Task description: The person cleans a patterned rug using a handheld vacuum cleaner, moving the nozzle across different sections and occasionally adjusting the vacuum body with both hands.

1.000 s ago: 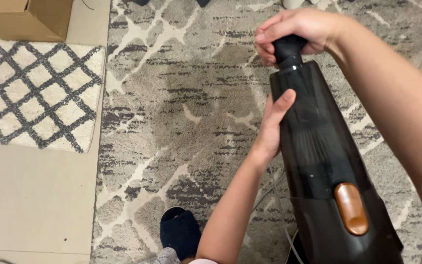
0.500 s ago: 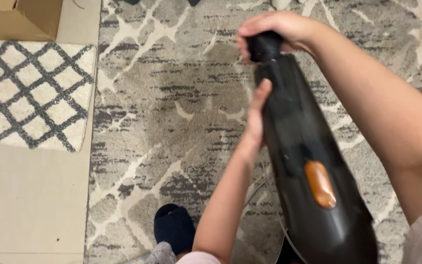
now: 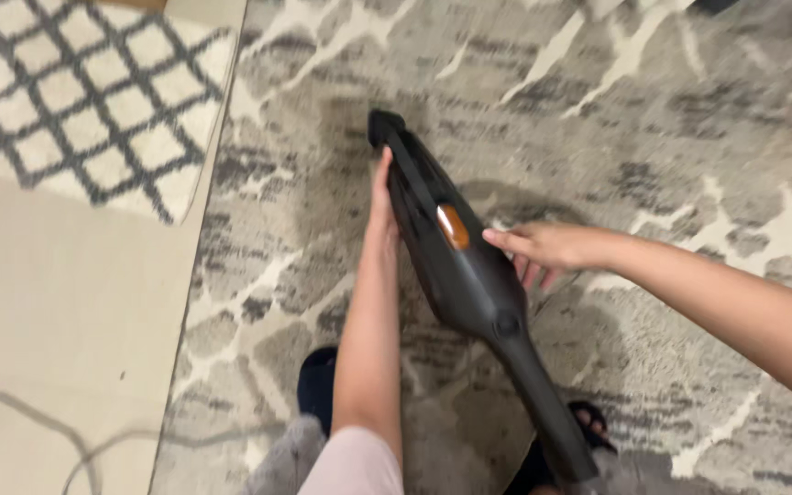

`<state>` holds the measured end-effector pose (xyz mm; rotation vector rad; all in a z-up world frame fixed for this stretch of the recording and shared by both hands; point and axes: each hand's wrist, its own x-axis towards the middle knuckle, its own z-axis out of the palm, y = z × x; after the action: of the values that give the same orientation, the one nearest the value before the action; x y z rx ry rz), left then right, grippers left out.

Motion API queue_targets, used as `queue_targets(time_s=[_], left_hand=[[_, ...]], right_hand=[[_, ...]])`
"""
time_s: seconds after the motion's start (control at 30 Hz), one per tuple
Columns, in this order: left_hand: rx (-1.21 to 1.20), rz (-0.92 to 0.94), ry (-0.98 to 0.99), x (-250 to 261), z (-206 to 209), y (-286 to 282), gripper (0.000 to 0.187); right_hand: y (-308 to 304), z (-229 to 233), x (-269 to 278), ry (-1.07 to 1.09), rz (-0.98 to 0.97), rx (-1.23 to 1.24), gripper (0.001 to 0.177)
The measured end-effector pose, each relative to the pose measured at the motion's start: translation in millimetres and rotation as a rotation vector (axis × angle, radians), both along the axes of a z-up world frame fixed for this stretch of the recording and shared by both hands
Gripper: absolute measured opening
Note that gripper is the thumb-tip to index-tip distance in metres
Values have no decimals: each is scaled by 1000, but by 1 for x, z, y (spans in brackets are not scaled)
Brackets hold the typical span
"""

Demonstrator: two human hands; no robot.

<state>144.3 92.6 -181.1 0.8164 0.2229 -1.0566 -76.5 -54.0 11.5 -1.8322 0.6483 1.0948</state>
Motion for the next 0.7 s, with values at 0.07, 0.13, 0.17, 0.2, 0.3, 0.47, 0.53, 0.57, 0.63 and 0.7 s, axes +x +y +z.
queue_targets(time_s=[0.07, 0.13, 0.17, 0.2, 0.3, 0.47, 0.53, 0.57, 0.63, 0.7], left_hand=[[50, 6, 28, 17, -14, 17, 77], [74, 13, 36, 31, -24, 32, 78], [69, 52, 14, 37, -28, 39, 78], [66, 91, -2, 40, -34, 43, 78], [77, 115, 3, 42, -59, 53, 78], [53, 102, -31, 48, -90, 54, 77], [55, 71, -22, 50, -91, 58, 77], [151, 25, 16, 54, -92, 59, 77], [242, -11, 48, 61, -102, 57, 77], [330, -16, -140, 67, -102, 50, 86]], right_hand=[[21, 10, -13, 47, -132, 120, 96], [40, 16, -22, 115, -287, 302, 89], [45, 18, -24, 180, -447, 474, 92], [51, 17, -25, 178, -435, 470, 92], [65, -1, -22, 136, -618, 538, 70], [78, -36, -12, 107, -658, 630, 51], [78, -39, -9, 136, -660, 626, 50], [78, -38, -8, 163, -662, 615, 49], [74, -32, -10, 144, -662, 634, 47], [72, -28, -11, 130, -647, 654, 46]])
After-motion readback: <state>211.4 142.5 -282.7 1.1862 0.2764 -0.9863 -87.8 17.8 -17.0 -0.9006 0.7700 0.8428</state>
